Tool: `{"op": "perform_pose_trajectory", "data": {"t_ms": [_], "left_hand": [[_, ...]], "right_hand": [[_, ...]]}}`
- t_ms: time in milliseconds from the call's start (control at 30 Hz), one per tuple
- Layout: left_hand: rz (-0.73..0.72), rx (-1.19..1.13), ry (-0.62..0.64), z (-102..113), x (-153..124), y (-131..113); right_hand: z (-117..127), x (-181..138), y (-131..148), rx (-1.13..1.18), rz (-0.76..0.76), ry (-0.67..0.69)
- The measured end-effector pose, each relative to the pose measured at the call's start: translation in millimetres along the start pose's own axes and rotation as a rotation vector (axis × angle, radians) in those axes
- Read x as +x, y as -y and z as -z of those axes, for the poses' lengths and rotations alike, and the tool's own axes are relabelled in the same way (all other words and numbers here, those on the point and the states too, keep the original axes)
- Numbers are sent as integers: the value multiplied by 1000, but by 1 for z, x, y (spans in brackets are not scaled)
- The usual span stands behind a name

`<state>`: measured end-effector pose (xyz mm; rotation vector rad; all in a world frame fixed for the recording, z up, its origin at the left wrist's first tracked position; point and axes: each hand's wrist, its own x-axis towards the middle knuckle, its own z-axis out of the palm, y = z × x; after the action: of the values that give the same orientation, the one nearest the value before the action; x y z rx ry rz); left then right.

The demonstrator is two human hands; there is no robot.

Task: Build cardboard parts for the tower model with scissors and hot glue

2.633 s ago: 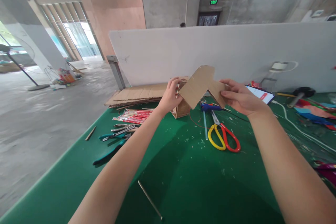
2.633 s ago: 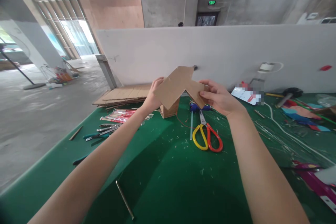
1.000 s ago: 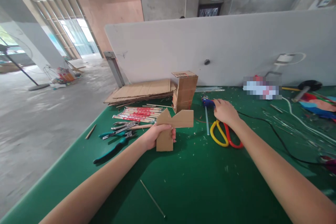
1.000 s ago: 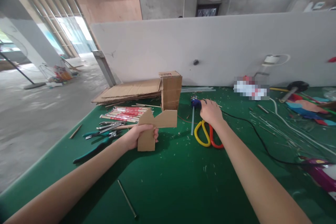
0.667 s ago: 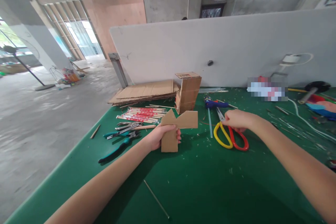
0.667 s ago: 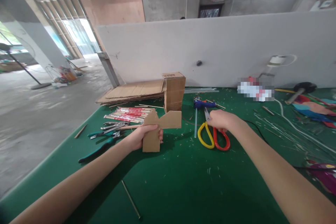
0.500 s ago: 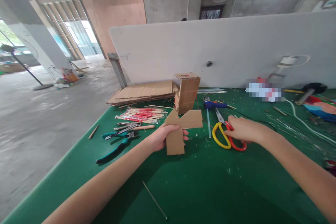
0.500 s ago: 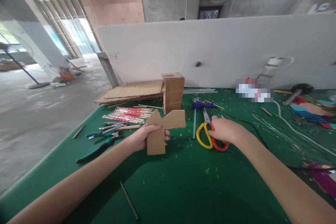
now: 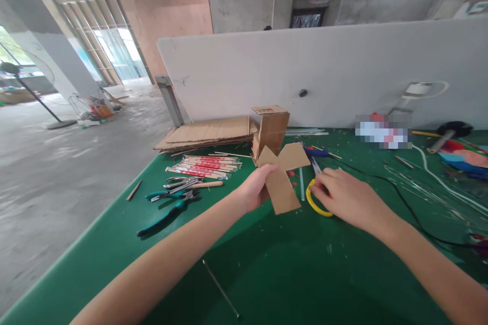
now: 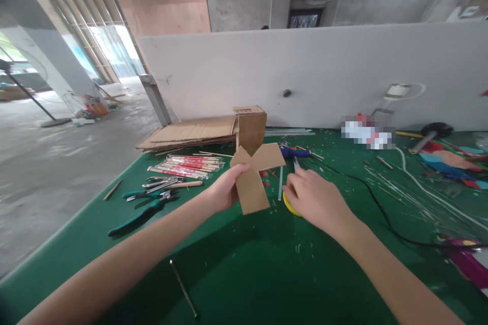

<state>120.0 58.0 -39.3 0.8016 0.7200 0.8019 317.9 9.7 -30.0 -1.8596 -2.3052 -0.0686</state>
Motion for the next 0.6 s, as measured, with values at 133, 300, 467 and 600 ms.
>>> {"op": "perform_pose_trajectory", "data": {"t_ms": [133,300,467,600], "left_hand": [[-112,145,14,8,-18,-43],[-447,327,-84,13,-52,-92],[-518,428,-144,22,-69,-98],[-409,475,-152,27,-63,-91]], "right_hand": [[14,1,40,679,131,189],[20,41,68,1033,159,93],[9,85,58,786,178,-25],[1,72,52,189,177,70]]}}
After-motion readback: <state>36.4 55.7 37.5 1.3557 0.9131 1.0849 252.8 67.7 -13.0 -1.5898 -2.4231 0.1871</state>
